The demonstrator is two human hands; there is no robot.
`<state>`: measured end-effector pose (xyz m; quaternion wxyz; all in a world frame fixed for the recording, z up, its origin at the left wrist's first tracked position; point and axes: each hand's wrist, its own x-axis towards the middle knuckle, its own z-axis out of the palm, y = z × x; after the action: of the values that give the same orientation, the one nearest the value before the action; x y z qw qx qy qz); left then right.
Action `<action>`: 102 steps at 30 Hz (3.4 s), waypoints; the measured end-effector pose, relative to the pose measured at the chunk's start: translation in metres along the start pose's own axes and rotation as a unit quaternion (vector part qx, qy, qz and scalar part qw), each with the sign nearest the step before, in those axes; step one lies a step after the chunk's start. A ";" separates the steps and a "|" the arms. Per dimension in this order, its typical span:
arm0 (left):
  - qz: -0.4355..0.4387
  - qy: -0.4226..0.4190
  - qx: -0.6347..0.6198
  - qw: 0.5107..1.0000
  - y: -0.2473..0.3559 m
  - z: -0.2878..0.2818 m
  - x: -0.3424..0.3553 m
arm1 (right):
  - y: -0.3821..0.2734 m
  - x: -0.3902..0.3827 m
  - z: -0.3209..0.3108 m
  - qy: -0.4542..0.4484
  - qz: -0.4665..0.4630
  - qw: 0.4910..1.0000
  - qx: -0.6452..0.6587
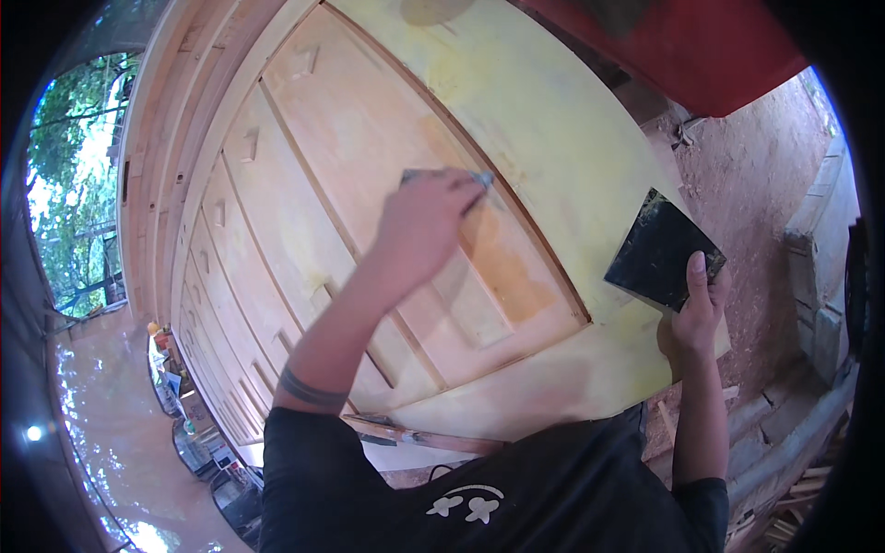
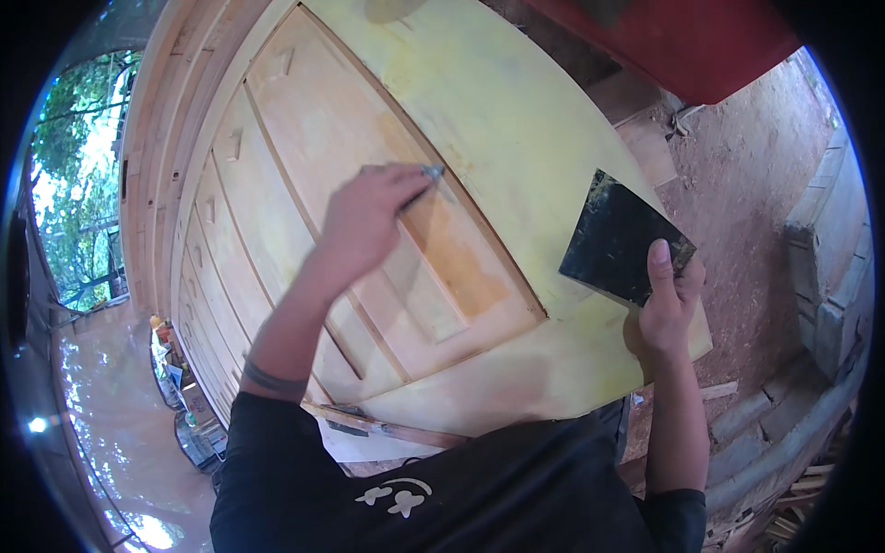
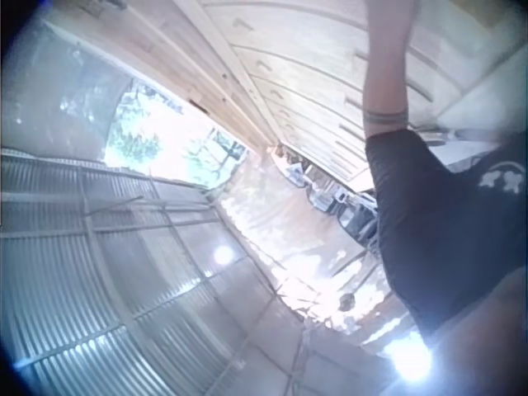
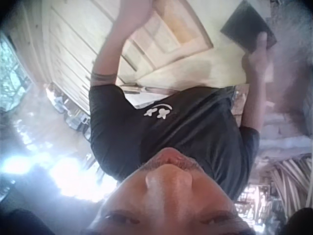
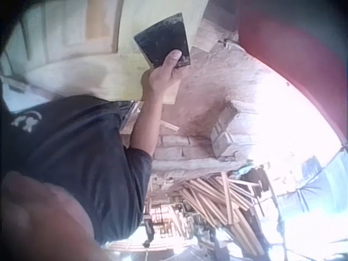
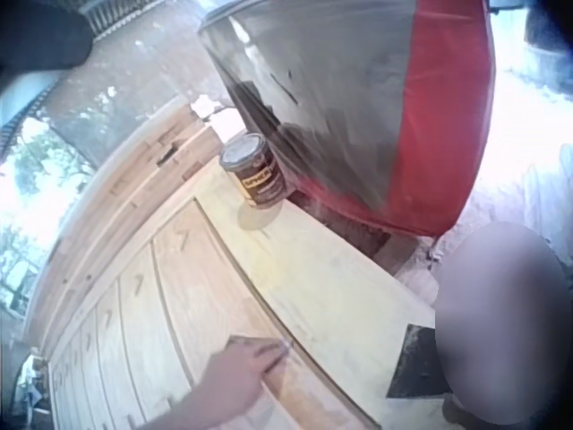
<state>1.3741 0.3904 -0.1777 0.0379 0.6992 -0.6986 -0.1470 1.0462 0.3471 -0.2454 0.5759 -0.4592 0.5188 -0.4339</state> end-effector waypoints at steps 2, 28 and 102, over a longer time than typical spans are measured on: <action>0.060 0.041 0.035 0.997 0.012 0.014 -0.020 | -0.004 0.000 0.004 -0.003 0.005 1.000 0.010; 0.084 -0.061 0.012 0.995 0.018 0.001 -0.020 | -0.006 0.002 0.007 0.001 -0.012 1.000 0.015; 0.069 0.021 0.091 0.993 0.050 0.050 -0.072 | 0.004 -0.049 0.021 0.048 -0.034 0.996 0.060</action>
<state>1.3139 0.4678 -0.2012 -0.0011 0.6525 -0.7550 -0.0650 1.0631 0.3971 -0.2384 0.5621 -0.4196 0.5030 -0.5050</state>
